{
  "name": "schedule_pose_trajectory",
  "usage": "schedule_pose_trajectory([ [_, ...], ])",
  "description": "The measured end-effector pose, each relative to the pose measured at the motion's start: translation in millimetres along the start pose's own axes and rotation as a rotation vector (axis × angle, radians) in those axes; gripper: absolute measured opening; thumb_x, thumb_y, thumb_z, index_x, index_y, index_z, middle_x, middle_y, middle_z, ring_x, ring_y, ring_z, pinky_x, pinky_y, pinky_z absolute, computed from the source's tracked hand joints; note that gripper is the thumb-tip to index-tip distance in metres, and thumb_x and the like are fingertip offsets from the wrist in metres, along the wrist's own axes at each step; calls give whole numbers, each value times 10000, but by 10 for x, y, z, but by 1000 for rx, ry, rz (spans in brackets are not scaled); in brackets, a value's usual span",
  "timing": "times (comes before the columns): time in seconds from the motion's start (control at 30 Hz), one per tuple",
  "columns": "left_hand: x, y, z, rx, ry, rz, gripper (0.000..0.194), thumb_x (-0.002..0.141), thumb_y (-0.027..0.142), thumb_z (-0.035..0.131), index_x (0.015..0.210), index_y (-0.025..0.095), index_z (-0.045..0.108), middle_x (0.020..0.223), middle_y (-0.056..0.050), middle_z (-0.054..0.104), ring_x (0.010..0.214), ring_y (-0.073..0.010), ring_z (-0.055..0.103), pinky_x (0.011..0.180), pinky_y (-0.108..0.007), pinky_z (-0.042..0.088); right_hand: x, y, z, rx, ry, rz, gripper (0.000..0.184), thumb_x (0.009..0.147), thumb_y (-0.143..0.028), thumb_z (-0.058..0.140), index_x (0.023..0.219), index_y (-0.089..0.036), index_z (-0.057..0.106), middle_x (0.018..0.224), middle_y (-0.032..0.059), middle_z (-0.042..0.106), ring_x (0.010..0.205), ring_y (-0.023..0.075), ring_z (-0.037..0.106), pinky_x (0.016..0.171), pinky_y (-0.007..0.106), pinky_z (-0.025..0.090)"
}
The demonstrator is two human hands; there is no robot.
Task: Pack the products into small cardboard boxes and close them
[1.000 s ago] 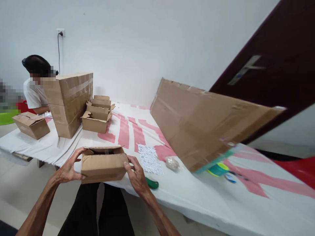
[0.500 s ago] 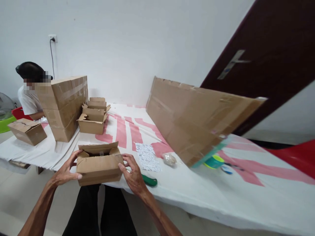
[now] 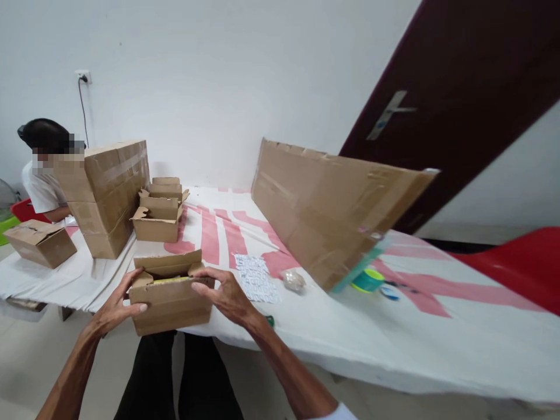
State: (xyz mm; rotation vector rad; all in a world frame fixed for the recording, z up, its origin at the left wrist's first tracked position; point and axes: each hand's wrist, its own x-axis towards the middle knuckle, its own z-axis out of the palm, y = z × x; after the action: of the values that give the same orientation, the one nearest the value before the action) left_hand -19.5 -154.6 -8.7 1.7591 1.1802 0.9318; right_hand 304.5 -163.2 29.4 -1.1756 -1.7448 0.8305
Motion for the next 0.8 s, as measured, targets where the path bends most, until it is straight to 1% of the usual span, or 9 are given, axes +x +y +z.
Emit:
schedule_pose_trajectory([
  [0.1,18,22,12,8,0,-14,901,787,568,791,1560,260,446,1620,-147,449,1451,-396,479,1131,-498,475,201,-157,51,33,-99,0,283,804,-406,768,1015,-221,806,1034,59,814,962,254,741,885,378,578],
  [0.2,27,39,25,11,-4,-15,845,835,598,739,1549,251,450,1598,-150,471,1425,-381,508,1105,-488,498,348,-244,136,-9,-142,-99,181,834,-370,742,925,-233,816,911,38,803,837,223,726,769,342,568],
  [0.27,26,59,39,9,20,-14,809,851,606,720,1532,246,473,1586,-149,483,1419,-377,513,1108,-490,497,397,-258,182,-61,-153,-187,149,883,-317,685,841,-237,804,849,26,785,789,202,706,735,326,547],
  [0.37,25,97,71,15,67,-19,761,863,623,700,1503,255,515,1595,-143,481,1414,-379,517,1085,-493,512,420,-215,232,-108,-93,-330,200,933,-250,633,784,-234,765,826,29,759,793,197,692,766,337,544],
  [0.47,43,126,111,26,103,-32,716,870,661,673,1449,253,566,1581,-138,501,1417,-382,522,1089,-500,520,405,-134,291,-176,40,-519,207,980,-219,603,816,-232,729,892,57,746,873,214,684,823,368,554],
  [0.53,75,126,132,39,157,-45,694,875,698,639,1391,236,599,1532,-138,546,1411,-384,529,1144,-527,485,385,-92,354,-314,118,-642,209,1003,-207,579,839,-226,708,926,77,745,894,225,672,843,385,553],
  [0.6,140,102,138,76,225,-44,683,872,736,609,1325,226,624,1471,-129,595,1416,-385,523,1231,-558,395,383,-71,430,-484,139,-725,211,1017,-211,565,846,-220,689,943,85,750,891,229,664,846,388,549],
  [0.7,287,29,110,125,254,-29,664,857,771,591,1248,238,654,1451,-105,617,1458,-391,482,1290,-578,305,442,-75,517,-588,143,-724,228,1059,-261,538,881,-220,674,939,66,751,892,202,667,851,341,550],
  [0.8,395,-44,61,132,255,-55,692,832,789,595,1256,245,656,1487,-97,603,1495,-416,442,1291,-608,298,479,-61,463,-492,182,-707,196,1067,-260,533,923,-220,660,940,52,744,917,172,681,904,299,548],
])
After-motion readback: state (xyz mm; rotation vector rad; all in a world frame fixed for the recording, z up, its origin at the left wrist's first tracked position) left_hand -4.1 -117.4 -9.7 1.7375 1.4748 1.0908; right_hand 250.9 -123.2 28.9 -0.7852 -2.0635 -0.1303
